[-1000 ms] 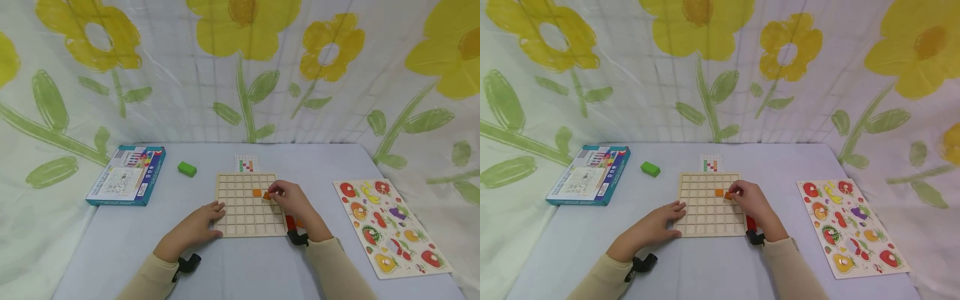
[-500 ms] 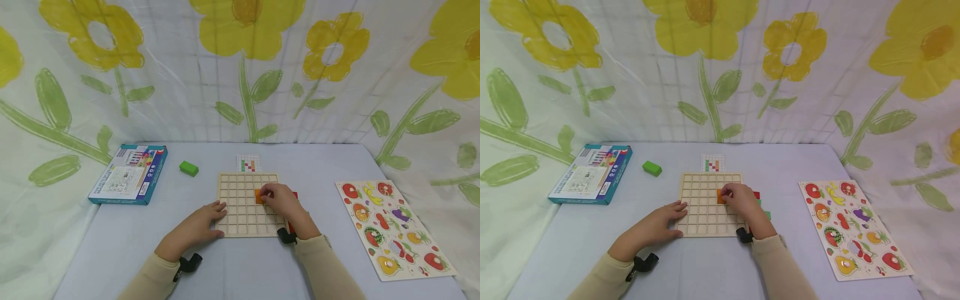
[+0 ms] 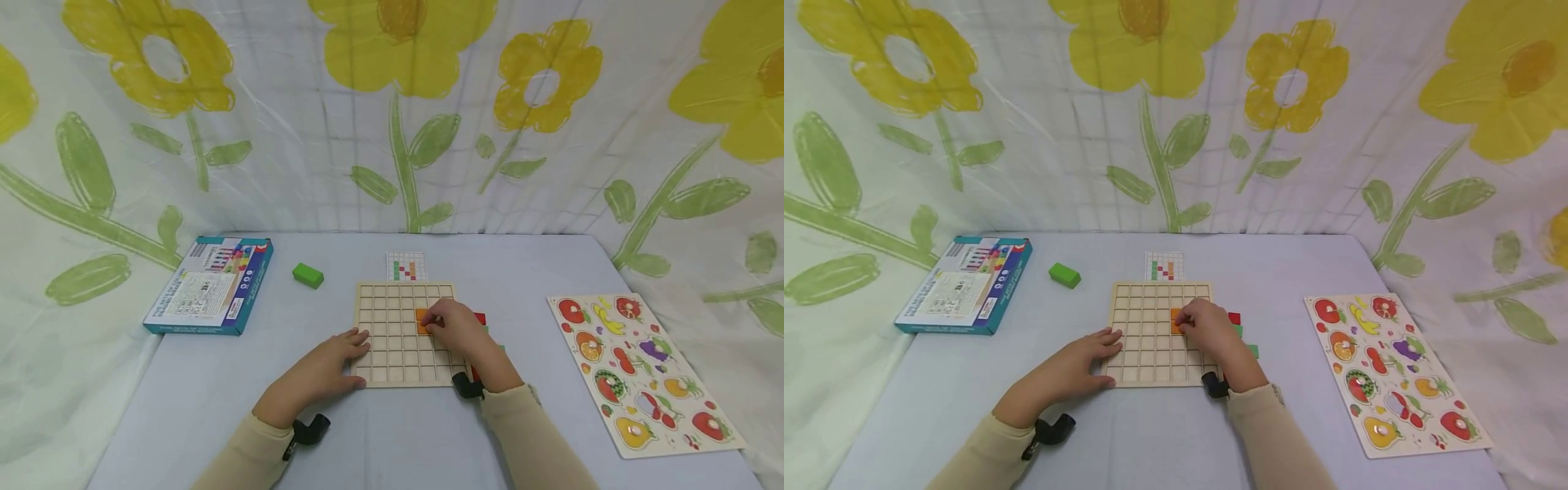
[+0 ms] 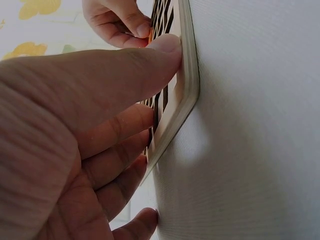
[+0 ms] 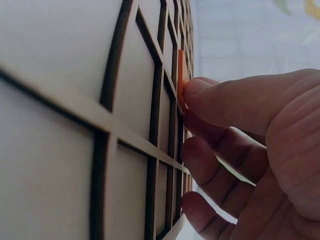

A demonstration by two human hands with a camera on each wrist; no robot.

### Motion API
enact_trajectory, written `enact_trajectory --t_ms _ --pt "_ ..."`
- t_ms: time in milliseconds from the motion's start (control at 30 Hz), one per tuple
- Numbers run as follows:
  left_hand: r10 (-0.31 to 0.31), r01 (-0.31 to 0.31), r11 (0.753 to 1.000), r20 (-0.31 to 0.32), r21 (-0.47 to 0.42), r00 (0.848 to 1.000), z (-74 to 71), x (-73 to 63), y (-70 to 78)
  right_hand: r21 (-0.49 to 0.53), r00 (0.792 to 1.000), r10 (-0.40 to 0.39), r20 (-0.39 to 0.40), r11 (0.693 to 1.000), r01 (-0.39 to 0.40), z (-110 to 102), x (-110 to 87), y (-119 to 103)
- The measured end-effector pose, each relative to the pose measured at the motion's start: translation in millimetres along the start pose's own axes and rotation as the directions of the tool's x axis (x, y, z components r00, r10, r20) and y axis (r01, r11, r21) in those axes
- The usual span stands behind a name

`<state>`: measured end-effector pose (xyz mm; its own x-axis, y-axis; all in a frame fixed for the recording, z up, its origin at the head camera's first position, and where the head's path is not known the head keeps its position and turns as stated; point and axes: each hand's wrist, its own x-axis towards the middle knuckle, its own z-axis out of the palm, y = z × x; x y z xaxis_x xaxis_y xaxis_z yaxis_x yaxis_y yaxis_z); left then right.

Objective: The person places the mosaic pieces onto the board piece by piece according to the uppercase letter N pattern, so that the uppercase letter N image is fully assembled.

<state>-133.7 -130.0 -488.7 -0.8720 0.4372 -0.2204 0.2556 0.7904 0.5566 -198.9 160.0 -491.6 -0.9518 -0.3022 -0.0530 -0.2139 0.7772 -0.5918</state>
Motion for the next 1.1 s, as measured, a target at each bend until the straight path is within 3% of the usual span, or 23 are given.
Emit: enact_trajectory --t_ms 133,267,400,533,633,833,1100 --pt "0.004 -0.004 1.0 0.003 0.0 1.0 -0.4 -0.2 1.9 0.002 1.0 -0.001 0.015 1.0 0.001 -5.8 -1.8 2.5" --pt "0.008 -0.008 1.0 0.006 -0.005 1.0 -0.2 0.1 2.9 0.05 1.0 0.024 -0.014 0.998 -0.023 -27.1 -10.5 12.4" --pt "0.009 -0.009 1.0 0.009 -0.009 1.0 -0.5 -0.1 3.5 0.074 0.996 0.056 -0.063 0.996 -0.051 -54.3 -27.8 32.0" --pt "0.009 -0.009 1.0 0.009 -0.01 1.0 -1.5 -1.6 3.5 0.056 0.992 0.116 -0.042 0.992 -0.114 -68.4 -50.7 55.2" --pt "0.003 -0.003 1.0 0.007 -0.007 1.0 -2.3 -2.8 3.0 0.045 0.987 0.162 0.021 0.986 -0.163 -69.7 -68.1 69.0" --pt "-0.006 0.006 1.0 0.003 0.005 1.0 -3.1 -3.5 1.6 0.058 0.978 0.177 0.114 0.981 -0.184 -60.6 -92.1 79.5" --pt "0.007 -0.007 1.0 0.004 0.006 1.0 -2.6 -1.7 1.5 0.027 0.976 0.207 0.068 0.978 -0.209 -52.1 -99.3 75.7"
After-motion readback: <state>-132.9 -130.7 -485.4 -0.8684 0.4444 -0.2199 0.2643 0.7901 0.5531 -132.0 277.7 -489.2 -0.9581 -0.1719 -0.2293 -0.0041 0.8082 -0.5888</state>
